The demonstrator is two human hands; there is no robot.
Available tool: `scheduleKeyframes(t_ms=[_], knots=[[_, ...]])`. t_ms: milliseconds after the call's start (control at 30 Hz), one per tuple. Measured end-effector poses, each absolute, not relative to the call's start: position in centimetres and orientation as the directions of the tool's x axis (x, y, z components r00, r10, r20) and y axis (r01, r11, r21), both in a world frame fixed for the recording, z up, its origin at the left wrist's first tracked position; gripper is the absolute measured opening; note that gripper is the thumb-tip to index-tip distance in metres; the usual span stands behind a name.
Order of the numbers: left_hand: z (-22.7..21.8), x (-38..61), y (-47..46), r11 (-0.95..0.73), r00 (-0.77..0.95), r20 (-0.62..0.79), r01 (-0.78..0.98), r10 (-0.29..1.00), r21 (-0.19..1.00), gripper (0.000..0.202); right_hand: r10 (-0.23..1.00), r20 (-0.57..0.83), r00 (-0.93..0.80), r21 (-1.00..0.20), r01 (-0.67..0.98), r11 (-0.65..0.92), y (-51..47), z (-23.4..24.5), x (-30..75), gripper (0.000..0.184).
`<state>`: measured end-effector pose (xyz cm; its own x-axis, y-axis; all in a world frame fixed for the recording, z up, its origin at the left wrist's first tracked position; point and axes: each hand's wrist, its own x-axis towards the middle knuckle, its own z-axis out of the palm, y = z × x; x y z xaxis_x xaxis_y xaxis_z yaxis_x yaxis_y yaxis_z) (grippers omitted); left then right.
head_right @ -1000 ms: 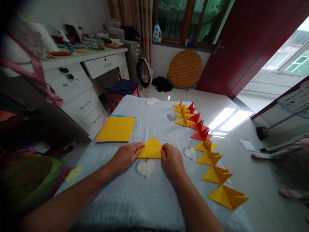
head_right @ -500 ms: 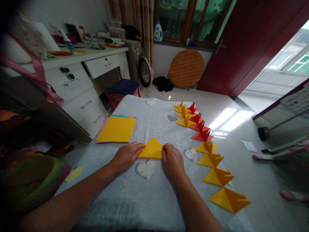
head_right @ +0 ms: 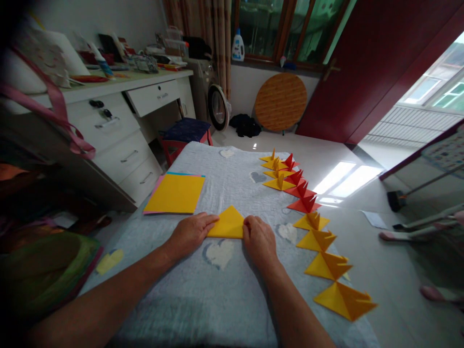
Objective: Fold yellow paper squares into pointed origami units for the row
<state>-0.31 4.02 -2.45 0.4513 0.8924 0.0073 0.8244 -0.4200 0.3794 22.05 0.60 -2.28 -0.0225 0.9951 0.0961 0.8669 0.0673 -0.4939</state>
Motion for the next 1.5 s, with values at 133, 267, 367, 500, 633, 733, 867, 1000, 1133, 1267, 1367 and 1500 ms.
scheduleKeyframes(t_ms=[133,267,367,500,633,733,867,1000,1133,1267,1367,1500], knots=[[-2.31,-0.26,4.0,-0.414,0.445,-0.003,0.835,0.895,0.363,0.03,0.996,0.088,-0.023,-0.483,0.873,0.063,0.59,-2.17,22.01,0.015],[-2.27,-0.36,4.05,-0.434,0.465,-0.003,0.83,0.885,0.35,0.03,0.995,0.092,-0.032,-0.478,0.875,0.073,0.53,-2.17,22.06,0.016],[-2.36,-0.56,4.14,-0.469,0.502,0.003,0.807,0.865,0.359,0.03,0.994,0.097,-0.043,-0.476,0.875,0.084,0.47,-2.1,22.05,0.017],[-2.45,-0.71,4.2,-0.485,0.52,0.0,0.796,0.854,0.364,0.03,0.994,0.098,-0.04,-0.473,0.877,0.082,0.44,-1.98,22.03,0.017],[-2.37,-0.6,4.15,-0.469,0.506,-0.006,0.804,0.863,0.366,0.03,0.996,0.084,-0.042,-0.483,0.872,0.078,0.49,-1.97,22.07,0.016],[-2.24,-0.48,4.09,-0.457,0.493,-0.01,0.814,0.87,0.36,0.03,0.996,0.088,-0.033,-0.497,0.865,0.073,0.52,-2.03,22.09,0.016],[-2.1,-0.38,4.03,-0.448,0.483,-0.012,0.823,0.876,0.35,0.03,0.994,0.102,-0.029,-0.499,0.863,0.076,0.53,-2.13,22.09,0.017],[-2.06,-0.33,4.02,-0.444,0.478,-0.015,0.828,0.878,0.342,0.03,0.994,0.108,-0.03,-0.494,0.866,0.08,0.57,-2.15,22.12,0.017],[-2.08,-0.33,4.04,-0.443,0.478,-0.022,0.829,0.878,0.342,0.031,0.995,0.096,-0.019,-0.488,0.871,0.064,0.64,-2.06,22.12,0.017],[-2.1,-0.29,4.01,-0.441,0.477,-0.022,0.829,0.879,0.344,0.031,0.996,0.089,-0.014,-0.484,0.873,0.056,0.69,-2.01,22.05,0.017],[-2.19,-0.29,4.03,-0.438,0.472,-0.017,0.832,0.882,0.341,0.031,0.995,0.095,-0.012,-0.485,0.872,0.057,0.7,-2.01,22.0,0.018],[-2.27,-0.5,4.08,-0.452,0.484,0.005,0.815,0.875,0.363,0.031,0.997,0.077,-0.027,-0.487,0.871,0.061,0.68,-1.96,22.13,0.017]])
